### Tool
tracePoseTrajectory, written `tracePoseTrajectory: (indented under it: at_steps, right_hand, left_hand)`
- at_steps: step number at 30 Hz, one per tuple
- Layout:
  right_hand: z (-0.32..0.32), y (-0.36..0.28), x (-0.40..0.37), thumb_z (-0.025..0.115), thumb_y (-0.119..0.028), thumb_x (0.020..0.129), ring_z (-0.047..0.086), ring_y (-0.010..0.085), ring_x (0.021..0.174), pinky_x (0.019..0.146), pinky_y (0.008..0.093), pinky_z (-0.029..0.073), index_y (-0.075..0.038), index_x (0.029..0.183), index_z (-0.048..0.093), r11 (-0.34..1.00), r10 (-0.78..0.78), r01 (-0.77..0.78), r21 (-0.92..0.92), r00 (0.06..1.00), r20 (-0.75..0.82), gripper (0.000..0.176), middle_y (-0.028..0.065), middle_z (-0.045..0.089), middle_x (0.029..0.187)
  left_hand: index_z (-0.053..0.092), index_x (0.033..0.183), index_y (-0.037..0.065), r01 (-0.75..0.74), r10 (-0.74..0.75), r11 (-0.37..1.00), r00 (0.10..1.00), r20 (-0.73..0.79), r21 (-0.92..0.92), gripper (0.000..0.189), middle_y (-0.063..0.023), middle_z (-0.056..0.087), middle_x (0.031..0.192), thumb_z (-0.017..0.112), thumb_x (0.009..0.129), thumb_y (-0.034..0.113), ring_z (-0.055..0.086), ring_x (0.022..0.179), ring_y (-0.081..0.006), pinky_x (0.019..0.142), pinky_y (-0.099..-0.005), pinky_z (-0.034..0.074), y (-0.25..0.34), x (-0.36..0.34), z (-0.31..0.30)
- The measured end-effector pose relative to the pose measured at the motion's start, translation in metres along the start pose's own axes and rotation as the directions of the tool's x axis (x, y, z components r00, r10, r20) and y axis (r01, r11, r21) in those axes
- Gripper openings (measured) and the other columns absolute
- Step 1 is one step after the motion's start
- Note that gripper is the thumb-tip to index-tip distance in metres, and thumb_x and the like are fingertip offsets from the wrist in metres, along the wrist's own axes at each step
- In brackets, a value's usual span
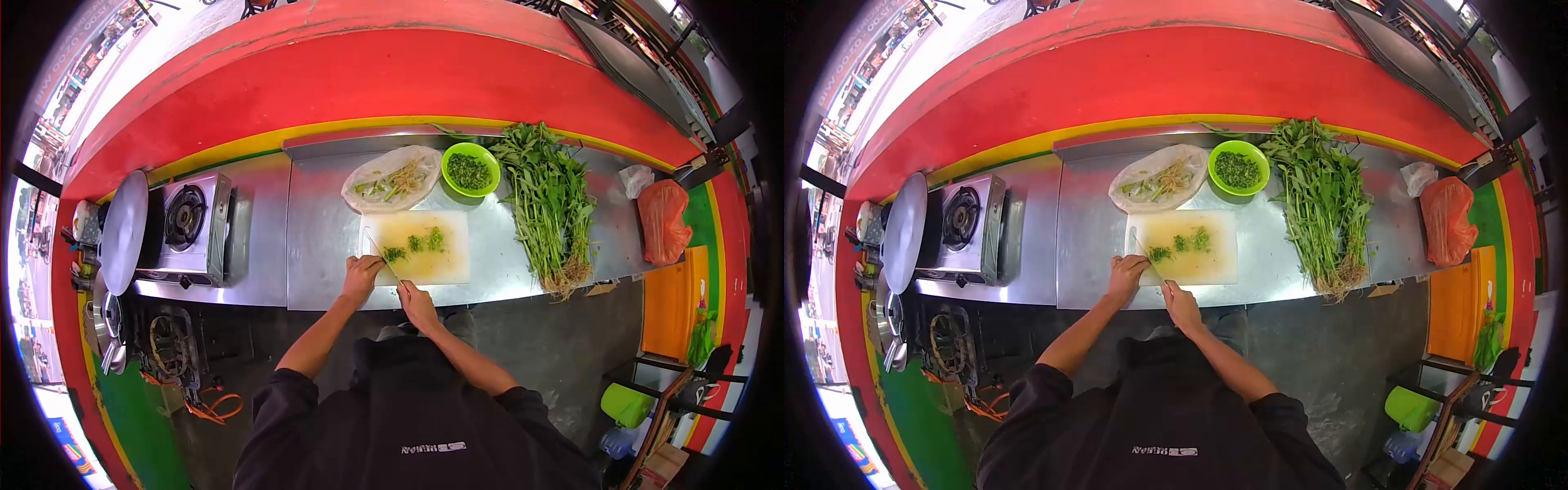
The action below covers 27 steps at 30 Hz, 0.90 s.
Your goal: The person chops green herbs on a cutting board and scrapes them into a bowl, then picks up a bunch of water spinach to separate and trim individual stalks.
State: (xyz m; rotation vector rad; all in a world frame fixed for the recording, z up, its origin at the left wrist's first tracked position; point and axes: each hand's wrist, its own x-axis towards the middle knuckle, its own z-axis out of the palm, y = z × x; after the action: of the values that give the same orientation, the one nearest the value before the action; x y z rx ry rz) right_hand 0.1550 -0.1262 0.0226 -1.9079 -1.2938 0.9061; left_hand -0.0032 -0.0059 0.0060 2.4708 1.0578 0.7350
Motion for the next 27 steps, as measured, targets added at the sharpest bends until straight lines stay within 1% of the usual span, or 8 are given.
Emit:
tracePoseTrajectory:
  at_steps: [3,6,9,11,12,17,21,27]
  right_hand:
    - [-0.003,-0.002,0.007,0.052,-0.031,0.099,0.064,0.047,0.074,0.065,0.0531,0.049,-0.009,0.116,0.063,0.999,0.021,-0.02,-0.04,0.999,0.039,0.029,0.027,0.065,0.077]
    - [-0.002,-0.005,0.014,0.054,-0.03,0.098,0.064,0.0469,0.074,0.065,0.0539,0.049,-0.009,0.114,0.063,0.994,-0.043,0.044,-0.103,0.999,0.017,0.028,0.0267,0.065,0.077]
    - [-0.001,-0.008,0.014,0.054,-0.03,0.098,0.063,0.0473,0.075,0.065,0.0544,0.049,-0.008,0.111,0.063,0.992,-0.031,0.033,-0.123,0.999,0.021,0.027,0.0264,0.065,0.078]
    - [-0.004,-0.002,0.012,0.053,-0.031,0.098,0.063,0.0479,0.076,0.065,0.0545,0.049,-0.007,0.112,0.063,0.998,-0.035,0.032,-0.054,0.998,-0.059,0.029,0.0259,0.065,0.079]
    - [-0.008,0.0,0.011,0.052,-0.031,0.099,0.063,0.0478,0.078,0.067,0.054,0.05,-0.007,0.113,0.063,0.997,0.029,-0.03,-0.071,0.999,-0.018,0.03,0.0261,0.066,0.082]
    - [-0.014,0.003,0.01,0.052,-0.035,0.1,0.065,0.0479,0.082,0.07,0.054,0.051,-0.008,0.112,0.063,1.0,0.005,-0.006,-0.012,0.997,-0.073,0.032,0.0263,0.067,0.085]
    - [-0.021,0.0,0.005,0.05,-0.033,0.101,0.066,0.0443,0.078,0.069,0.0475,0.052,-0.007,0.114,0.065,0.995,0.095,-0.095,0.001,0.994,-0.06,0.032,0.0257,0.067,0.081]
    - [-0.022,0.008,-0.009,0.051,-0.031,0.1,0.068,0.0387,0.071,0.066,0.0447,0.051,-0.003,0.114,0.064,0.997,0.026,-0.024,0.077,0.999,-0.031,0.033,0.0228,0.066,0.076]
  left_hand:
    - [0.071,0.1,0.012,-0.009,0.009,1.0,1.0,0.025,0.014,0.021,0.0019,0.069,0.105,0.061,0.083,0.006,0.062,0.102,-0.0148,0.087,-0.0382,0.037,0.002,0.001,-0.004]
    - [0.071,0.101,0.01,-0.035,0.035,0.999,0.999,0.009,0.038,0.022,-0.0002,0.068,0.106,0.061,0.083,0.005,0.062,0.103,-0.016,0.088,-0.0386,0.038,0.001,0.0,0.0]
    - [0.071,0.101,0.008,-0.032,0.031,0.999,0.999,-0.013,-0.024,0.022,-0.0023,0.068,0.107,0.06,0.083,0.004,0.062,0.103,-0.0183,0.089,-0.0389,0.04,-0.002,0.0,0.002]
    - [0.071,0.102,0.007,-0.018,0.017,0.999,0.999,-0.037,-0.041,0.023,-0.0034,0.067,0.108,0.059,0.083,0.003,0.061,0.102,-0.0206,0.09,-0.0389,0.042,-0.001,0.0,0.002]
    - [0.07,0.103,0.007,0.001,-0.001,0.999,1.0,-0.008,-0.049,0.023,-0.0035,0.067,0.107,0.059,0.083,0.003,0.061,0.102,-0.0217,0.091,-0.039,0.042,-0.001,-0.001,0.003]
    - [0.069,0.104,0.007,0.003,-0.004,0.999,1.0,-0.016,-0.045,0.026,-0.0037,0.068,0.105,0.059,0.081,0.002,0.061,0.1,-0.0221,0.092,-0.0385,0.042,-0.002,0.005,0.009]
    - [0.068,0.105,0.008,-0.056,0.056,0.998,0.998,-0.001,-0.03,0.027,-0.0033,0.069,0.105,0.059,0.08,0.002,0.062,0.101,-0.0213,0.092,-0.0386,0.042,0.0,0.01,0.013]
    - [0.069,0.103,0.01,-0.086,0.086,0.996,0.996,-0.005,0.009,0.024,-0.0002,0.069,0.109,0.06,0.082,0.005,0.062,0.102,-0.0163,0.091,-0.0393,0.039,0.003,0.01,0.011]
